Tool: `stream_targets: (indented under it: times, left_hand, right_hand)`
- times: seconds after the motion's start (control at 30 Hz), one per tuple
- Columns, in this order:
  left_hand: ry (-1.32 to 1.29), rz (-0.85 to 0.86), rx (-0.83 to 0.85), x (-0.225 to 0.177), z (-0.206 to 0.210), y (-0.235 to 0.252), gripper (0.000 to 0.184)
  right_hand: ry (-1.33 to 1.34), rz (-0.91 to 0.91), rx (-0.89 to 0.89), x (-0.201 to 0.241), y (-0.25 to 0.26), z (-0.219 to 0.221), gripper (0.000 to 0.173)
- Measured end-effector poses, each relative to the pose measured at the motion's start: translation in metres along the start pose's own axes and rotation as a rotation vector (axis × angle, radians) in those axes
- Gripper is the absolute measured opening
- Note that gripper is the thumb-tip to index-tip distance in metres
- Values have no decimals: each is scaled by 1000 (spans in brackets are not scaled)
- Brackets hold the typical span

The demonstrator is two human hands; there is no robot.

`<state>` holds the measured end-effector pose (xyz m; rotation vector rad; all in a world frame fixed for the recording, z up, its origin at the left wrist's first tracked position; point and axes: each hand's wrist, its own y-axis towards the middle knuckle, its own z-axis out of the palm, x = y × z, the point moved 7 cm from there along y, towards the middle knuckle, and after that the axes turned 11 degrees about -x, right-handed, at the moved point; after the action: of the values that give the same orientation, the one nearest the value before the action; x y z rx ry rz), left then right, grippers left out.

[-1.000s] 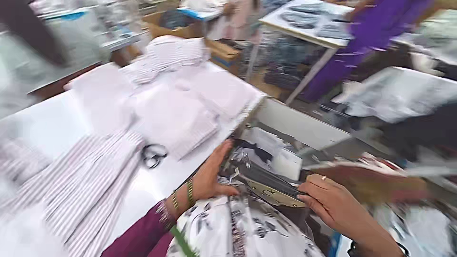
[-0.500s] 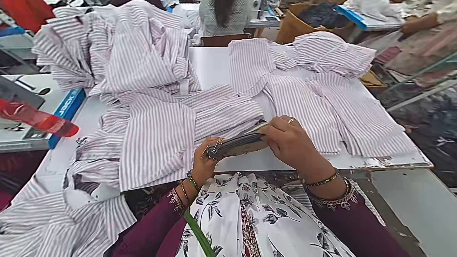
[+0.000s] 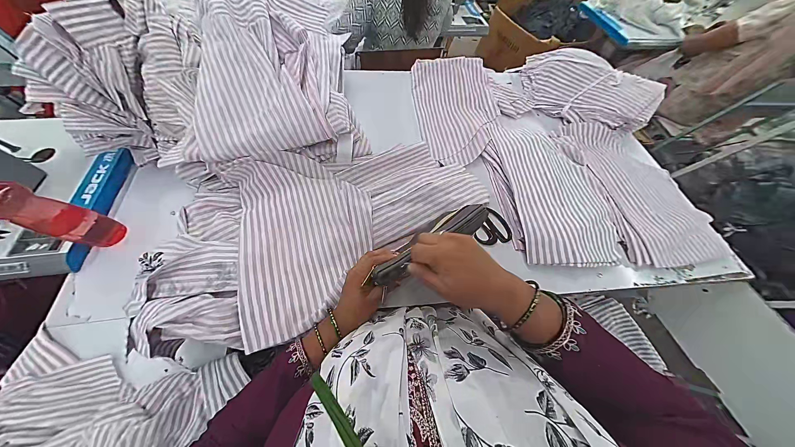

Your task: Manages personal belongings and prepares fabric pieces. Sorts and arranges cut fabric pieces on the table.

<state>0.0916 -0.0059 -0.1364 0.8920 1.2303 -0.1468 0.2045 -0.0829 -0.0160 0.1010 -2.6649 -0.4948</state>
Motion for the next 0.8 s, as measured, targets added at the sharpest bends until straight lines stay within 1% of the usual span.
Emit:
stream_targets:
  times: [0.1,0.13,0.17,0.2,0.23,0.3,0.37,0.4,0.43,0.53,0.57,0.63,0.67,0.7,0.77,0.8]
  left_hand:
    - [-1,36,43,3,1,-2,34]
    - [-7,42,52,4,1,-3,35]
    - [-10,43,63,5,2,-3,37]
    - [-7,44,75,5,2,-2,40]
    - [5,40,87,6,2,-2,44]
    - [36,25,109,6,3,-3,54]
    - [76,11,109,7,5,-2,65]
    - [83,8,100,7,5,-2,70]
    - [88,8,95,7,5,-2,74]
    - [130,32,82,6,5,-5,84]
    - [146,44,83,7,5,-5,86]
    - [206,51,91,6,7,-6,87]
    - [239,46,93,5,8,-7,88]
    - [262,35,93,5,8,-7,90]
    - [282,2,83,6,9,-7,95]
    - [282,-13,71,6,9,-7,98]
  right_hand:
    - [-142,313,-103,-65,-25,-36,33]
    - [-195,411,-147,-85,-35,-51,31]
    - [-245,463,-203,-98,-43,-64,26]
    - [-279,445,-262,-99,-47,-73,21]
    - [-292,355,-315,-90,-47,-76,22]
    - [-167,88,-346,-55,-41,-63,27]
    - [-45,-124,-236,-23,-31,-38,28]
    - [-61,-180,-168,-15,-27,-26,28]
    - [-100,-188,-107,-14,-25,-18,27]
    - [-172,-70,56,-29,-23,-10,22]
    - [-164,-42,115,-32,-24,-9,24]
    - [-147,-16,239,-31,-24,-4,47]
    - [-145,-54,241,-30,-24,1,51]
    - [-144,-131,195,-27,-23,6,41]
    - [-150,-252,131,-22,-20,16,9]
    - [-153,-277,143,-19,-18,21,6]
